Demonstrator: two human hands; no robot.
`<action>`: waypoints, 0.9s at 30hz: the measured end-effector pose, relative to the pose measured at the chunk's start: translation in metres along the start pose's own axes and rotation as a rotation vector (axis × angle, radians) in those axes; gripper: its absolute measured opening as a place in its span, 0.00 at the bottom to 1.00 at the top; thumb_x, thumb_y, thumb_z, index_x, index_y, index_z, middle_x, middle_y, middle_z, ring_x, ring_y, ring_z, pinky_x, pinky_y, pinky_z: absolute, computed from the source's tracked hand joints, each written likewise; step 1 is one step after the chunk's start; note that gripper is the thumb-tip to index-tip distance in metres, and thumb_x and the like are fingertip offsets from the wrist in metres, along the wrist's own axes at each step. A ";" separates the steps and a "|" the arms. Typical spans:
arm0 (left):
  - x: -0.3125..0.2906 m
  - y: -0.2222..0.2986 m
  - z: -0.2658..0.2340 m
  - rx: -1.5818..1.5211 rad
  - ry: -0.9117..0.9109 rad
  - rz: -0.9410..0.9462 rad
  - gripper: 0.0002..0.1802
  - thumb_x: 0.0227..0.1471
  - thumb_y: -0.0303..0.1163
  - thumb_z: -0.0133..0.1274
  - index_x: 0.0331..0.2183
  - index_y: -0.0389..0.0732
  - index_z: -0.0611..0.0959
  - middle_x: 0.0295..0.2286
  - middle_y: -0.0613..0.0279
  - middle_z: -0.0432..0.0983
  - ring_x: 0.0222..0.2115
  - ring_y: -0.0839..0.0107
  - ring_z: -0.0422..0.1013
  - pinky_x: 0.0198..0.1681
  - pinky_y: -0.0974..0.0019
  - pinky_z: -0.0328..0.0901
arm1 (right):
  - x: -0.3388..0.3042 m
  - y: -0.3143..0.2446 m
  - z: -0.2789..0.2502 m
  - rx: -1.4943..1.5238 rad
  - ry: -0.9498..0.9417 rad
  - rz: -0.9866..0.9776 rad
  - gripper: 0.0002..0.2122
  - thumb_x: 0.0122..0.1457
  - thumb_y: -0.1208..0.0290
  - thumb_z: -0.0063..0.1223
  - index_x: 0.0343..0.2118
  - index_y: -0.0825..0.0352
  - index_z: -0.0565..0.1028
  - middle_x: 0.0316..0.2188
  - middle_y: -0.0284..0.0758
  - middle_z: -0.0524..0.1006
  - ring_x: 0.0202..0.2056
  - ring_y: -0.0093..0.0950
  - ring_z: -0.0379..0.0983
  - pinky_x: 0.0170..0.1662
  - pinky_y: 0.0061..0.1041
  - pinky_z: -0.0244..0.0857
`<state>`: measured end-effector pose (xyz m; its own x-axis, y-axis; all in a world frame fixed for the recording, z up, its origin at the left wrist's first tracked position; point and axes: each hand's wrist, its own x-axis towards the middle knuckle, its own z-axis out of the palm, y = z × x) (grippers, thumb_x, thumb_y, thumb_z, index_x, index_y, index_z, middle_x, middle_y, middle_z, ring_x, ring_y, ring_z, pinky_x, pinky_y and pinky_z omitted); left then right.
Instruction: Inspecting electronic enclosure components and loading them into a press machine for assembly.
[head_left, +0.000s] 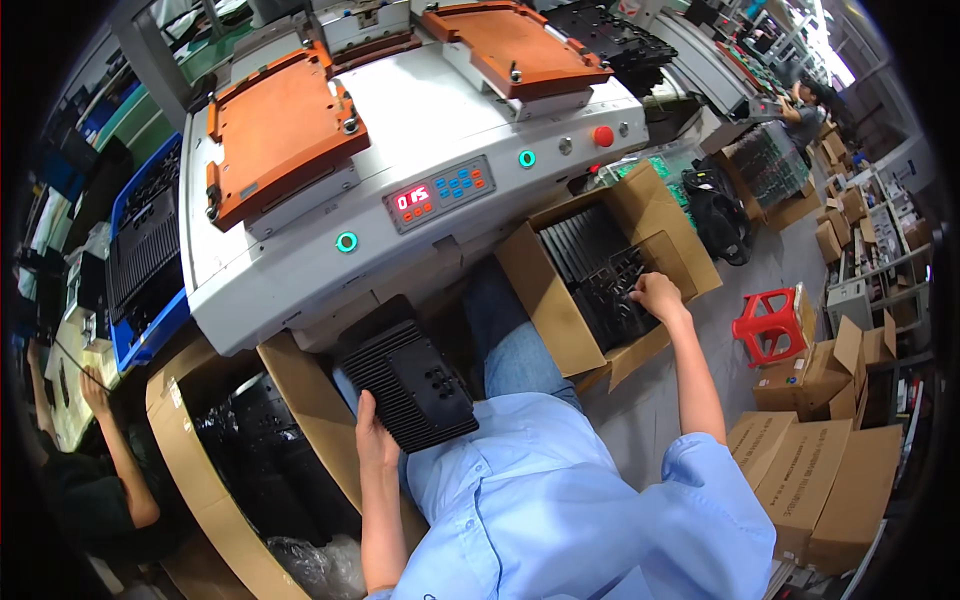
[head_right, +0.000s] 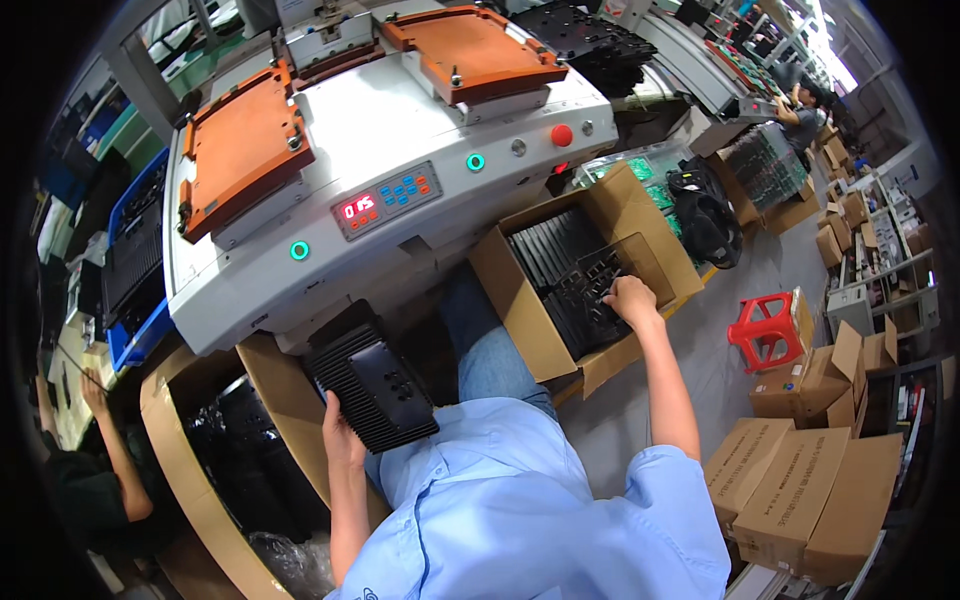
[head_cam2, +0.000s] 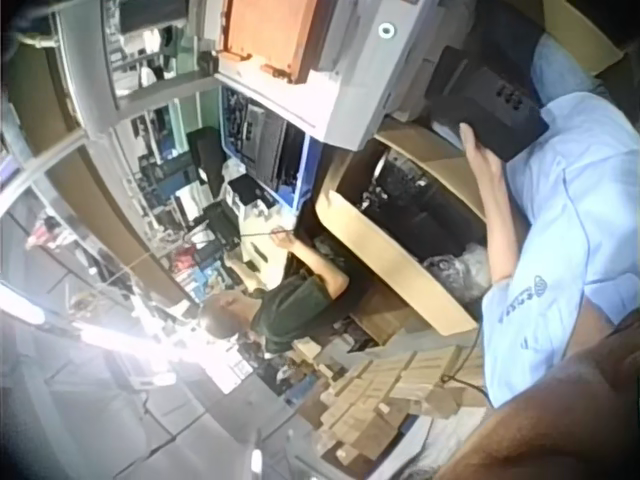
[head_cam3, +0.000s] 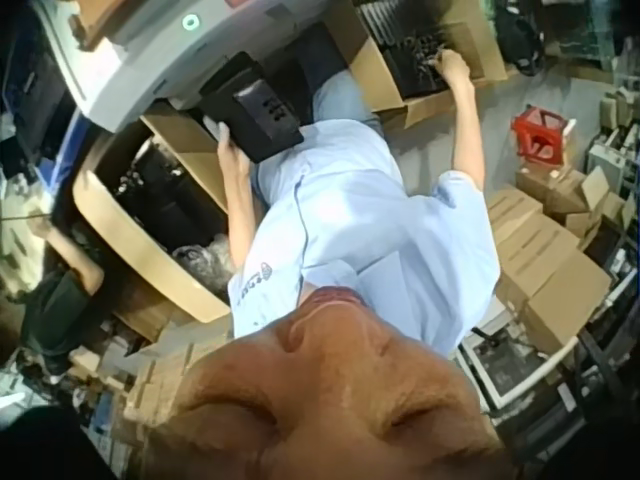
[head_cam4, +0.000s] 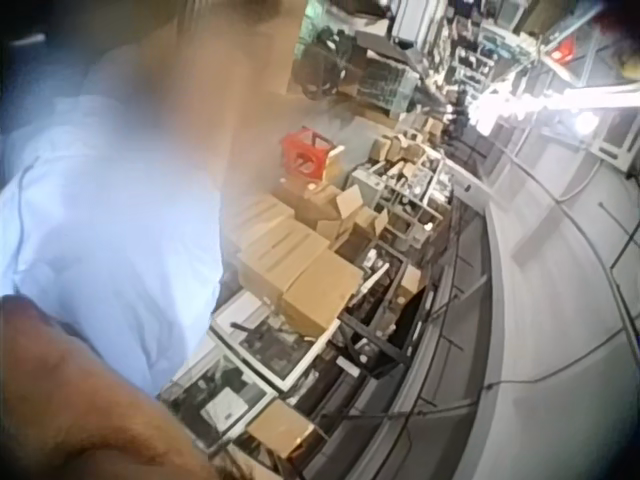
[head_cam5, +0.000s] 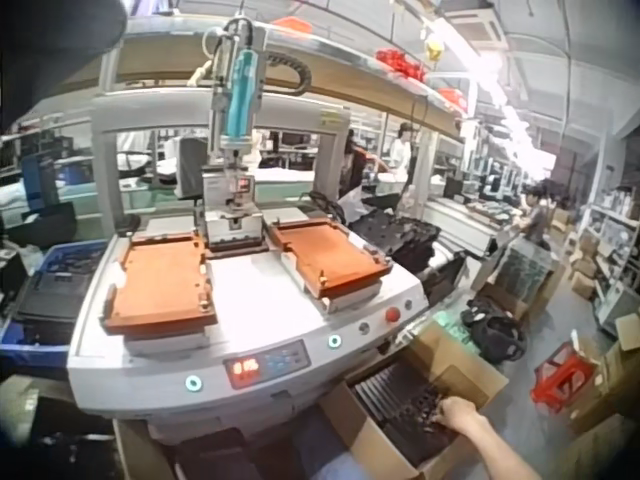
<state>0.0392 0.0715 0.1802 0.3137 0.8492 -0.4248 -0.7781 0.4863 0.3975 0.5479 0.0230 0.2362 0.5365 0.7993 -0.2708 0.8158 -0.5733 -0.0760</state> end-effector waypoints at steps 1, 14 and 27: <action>0.000 -0.001 -0.001 0.011 0.027 -0.001 0.22 0.60 0.42 0.46 0.49 0.36 0.74 0.47 0.56 0.73 0.48 0.62 0.70 0.53 0.59 0.65 | 0.000 -0.002 0.000 -0.041 0.004 0.017 0.10 0.46 0.65 0.63 0.27 0.64 0.77 0.27 0.41 0.78 0.34 0.41 0.76 0.37 0.38 0.69; 0.000 -0.003 0.010 0.123 0.108 -0.019 0.16 0.60 0.41 0.47 0.42 0.40 0.76 0.39 0.63 0.75 0.41 0.73 0.71 0.47 0.68 0.66 | -0.082 -0.156 -0.044 0.821 0.234 -0.244 0.07 0.55 0.69 0.58 0.30 0.68 0.75 0.24 0.28 0.74 0.29 0.15 0.70 0.33 0.16 0.64; -0.003 -0.002 0.016 0.244 0.077 0.061 0.18 0.60 0.41 0.46 0.46 0.40 0.75 0.42 0.65 0.74 0.45 0.75 0.68 0.50 0.71 0.61 | -0.138 -0.277 0.056 0.792 0.057 -0.559 0.10 0.52 0.71 0.62 0.28 0.70 0.71 0.21 0.35 0.75 0.21 0.22 0.70 0.27 0.20 0.66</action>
<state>0.0486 0.0714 0.1933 0.2206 0.8646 -0.4514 -0.6367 0.4783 0.6048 0.2359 0.0609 0.2411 0.1426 0.9887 0.0461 0.5856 -0.0467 -0.8093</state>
